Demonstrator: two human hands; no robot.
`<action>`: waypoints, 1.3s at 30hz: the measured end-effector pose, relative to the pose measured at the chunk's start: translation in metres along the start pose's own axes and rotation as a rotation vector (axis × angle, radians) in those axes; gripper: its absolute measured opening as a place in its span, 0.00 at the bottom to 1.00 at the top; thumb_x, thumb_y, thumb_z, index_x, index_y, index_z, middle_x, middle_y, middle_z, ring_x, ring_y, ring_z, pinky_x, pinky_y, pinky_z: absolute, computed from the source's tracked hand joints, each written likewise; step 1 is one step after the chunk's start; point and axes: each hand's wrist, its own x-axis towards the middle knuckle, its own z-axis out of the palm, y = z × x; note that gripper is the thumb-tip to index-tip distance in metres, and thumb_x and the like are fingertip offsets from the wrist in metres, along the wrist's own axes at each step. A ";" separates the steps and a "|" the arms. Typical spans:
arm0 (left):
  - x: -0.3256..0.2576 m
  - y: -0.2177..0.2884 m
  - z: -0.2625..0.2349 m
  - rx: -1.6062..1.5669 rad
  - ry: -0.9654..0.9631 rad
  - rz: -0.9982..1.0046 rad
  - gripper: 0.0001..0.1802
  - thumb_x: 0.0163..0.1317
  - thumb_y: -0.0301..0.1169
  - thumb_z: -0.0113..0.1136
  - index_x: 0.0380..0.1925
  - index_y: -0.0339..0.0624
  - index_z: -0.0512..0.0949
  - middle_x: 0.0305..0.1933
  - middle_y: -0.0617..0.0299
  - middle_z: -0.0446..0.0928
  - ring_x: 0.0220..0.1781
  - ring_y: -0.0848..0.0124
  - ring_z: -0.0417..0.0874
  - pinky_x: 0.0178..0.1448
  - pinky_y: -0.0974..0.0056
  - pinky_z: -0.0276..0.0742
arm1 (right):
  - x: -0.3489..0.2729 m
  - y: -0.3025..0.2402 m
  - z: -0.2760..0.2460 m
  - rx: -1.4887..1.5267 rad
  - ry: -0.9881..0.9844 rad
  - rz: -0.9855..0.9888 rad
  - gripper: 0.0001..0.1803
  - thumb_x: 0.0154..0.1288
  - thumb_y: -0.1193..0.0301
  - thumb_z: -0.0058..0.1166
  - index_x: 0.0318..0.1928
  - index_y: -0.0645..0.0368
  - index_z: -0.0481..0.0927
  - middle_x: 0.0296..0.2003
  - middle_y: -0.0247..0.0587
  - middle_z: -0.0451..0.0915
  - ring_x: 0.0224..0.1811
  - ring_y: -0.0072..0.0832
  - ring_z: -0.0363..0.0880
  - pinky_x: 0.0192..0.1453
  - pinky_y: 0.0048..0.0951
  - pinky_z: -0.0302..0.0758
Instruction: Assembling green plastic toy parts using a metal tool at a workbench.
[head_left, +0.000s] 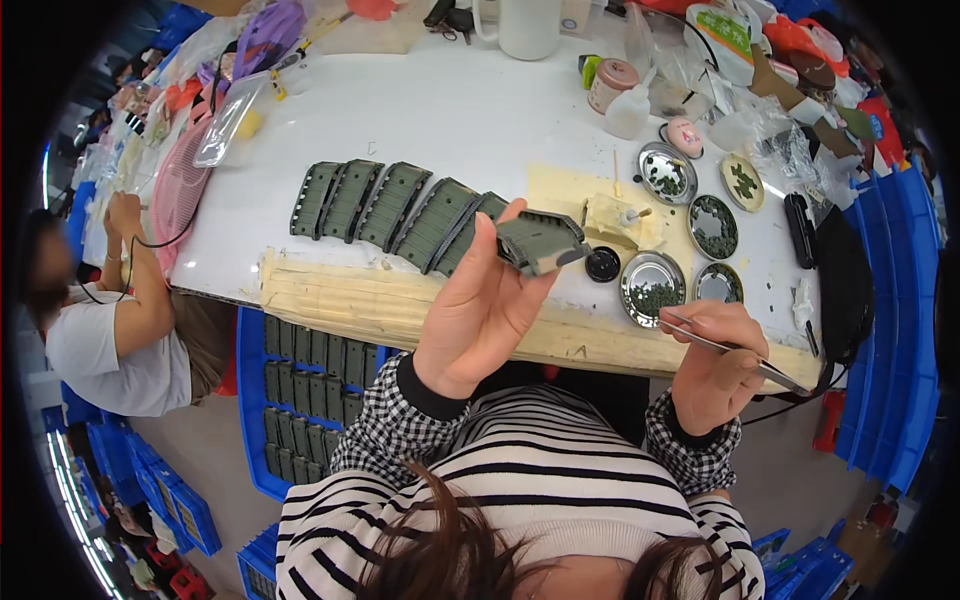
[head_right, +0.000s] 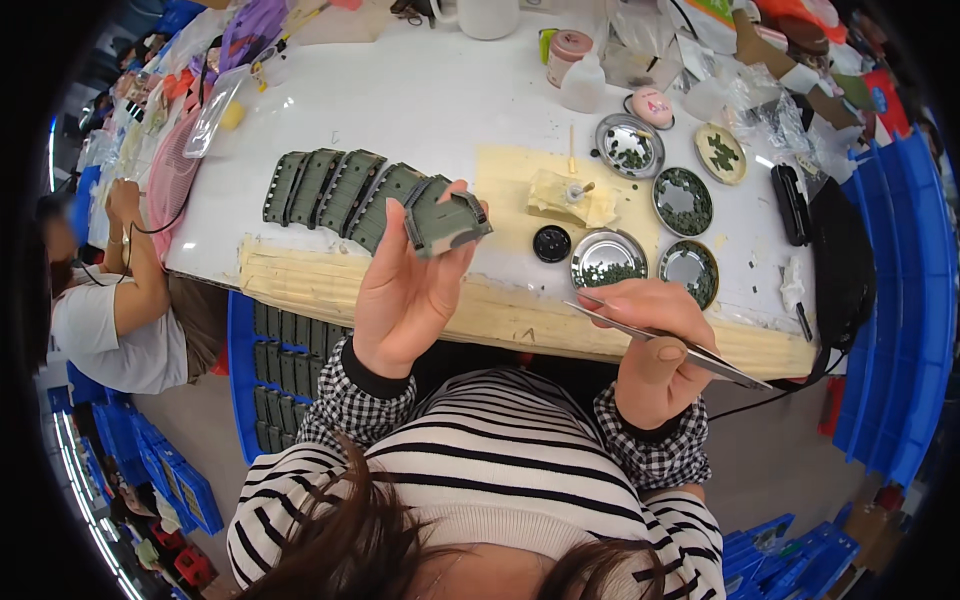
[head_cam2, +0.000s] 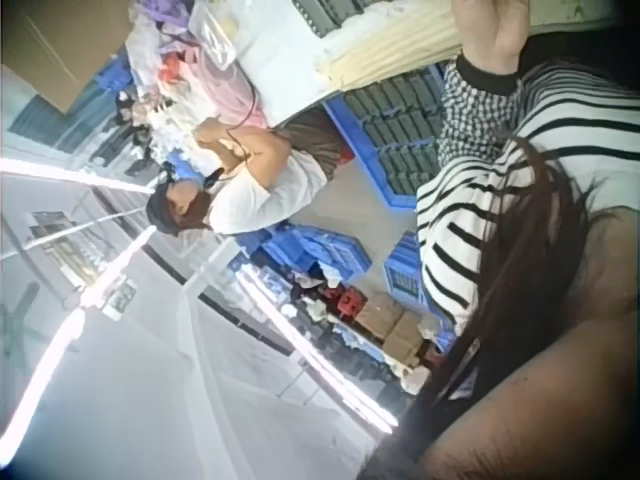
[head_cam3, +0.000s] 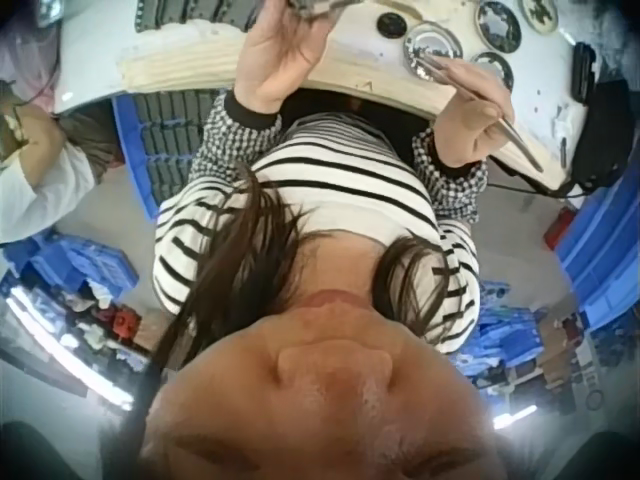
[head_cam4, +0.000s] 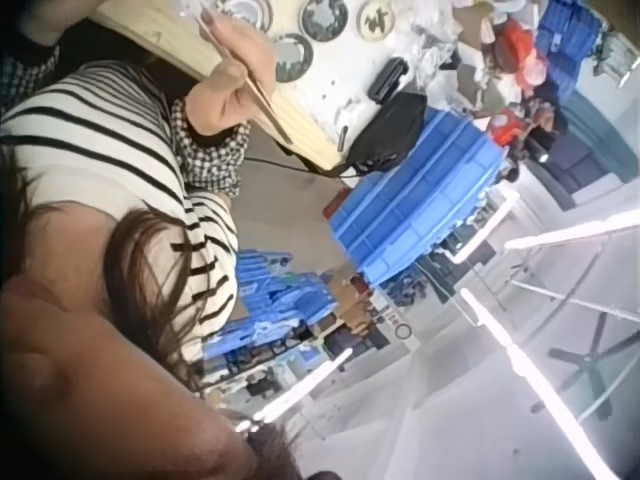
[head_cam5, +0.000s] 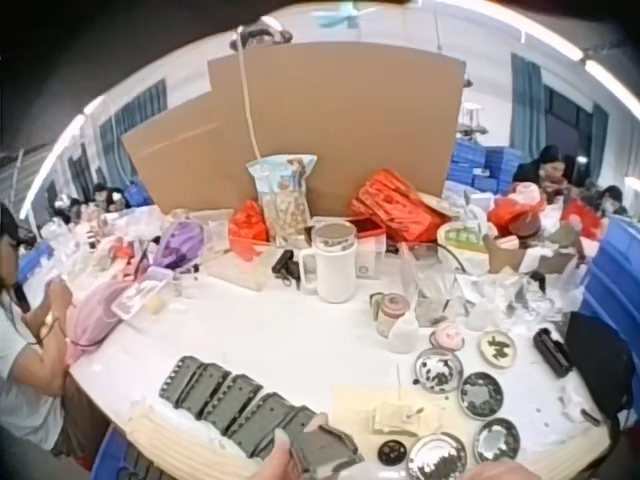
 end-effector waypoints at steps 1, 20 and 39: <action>0.002 0.001 -0.004 -0.120 -0.035 -0.055 0.32 0.72 0.46 0.51 0.65 0.34 0.61 0.64 0.47 0.63 0.60 0.61 0.78 0.65 0.61 0.80 | -0.001 0.001 0.001 0.003 0.008 -0.011 0.29 0.76 0.49 0.39 0.41 0.64 0.79 0.37 0.53 0.83 0.37 0.33 0.82 0.38 0.28 0.78; 0.013 -0.011 0.007 -0.237 0.000 -0.166 0.34 0.67 0.50 0.57 0.50 0.25 0.65 0.49 0.49 0.76 0.52 0.68 0.83 0.58 0.71 0.84 | -0.002 0.002 0.011 0.009 -0.117 -0.101 0.19 0.77 0.64 0.44 0.50 0.69 0.77 0.33 0.52 0.84 0.34 0.35 0.84 0.46 0.33 0.81; 0.011 -0.011 0.000 0.206 -0.249 -0.062 0.34 0.76 0.40 0.43 0.75 0.50 0.42 0.69 0.41 0.62 0.68 0.58 0.72 0.64 0.61 0.79 | 0.007 -0.014 0.007 -0.334 -0.233 -0.205 0.18 0.72 0.65 0.51 0.56 0.62 0.79 0.51 0.51 0.78 0.54 0.41 0.80 0.57 0.33 0.75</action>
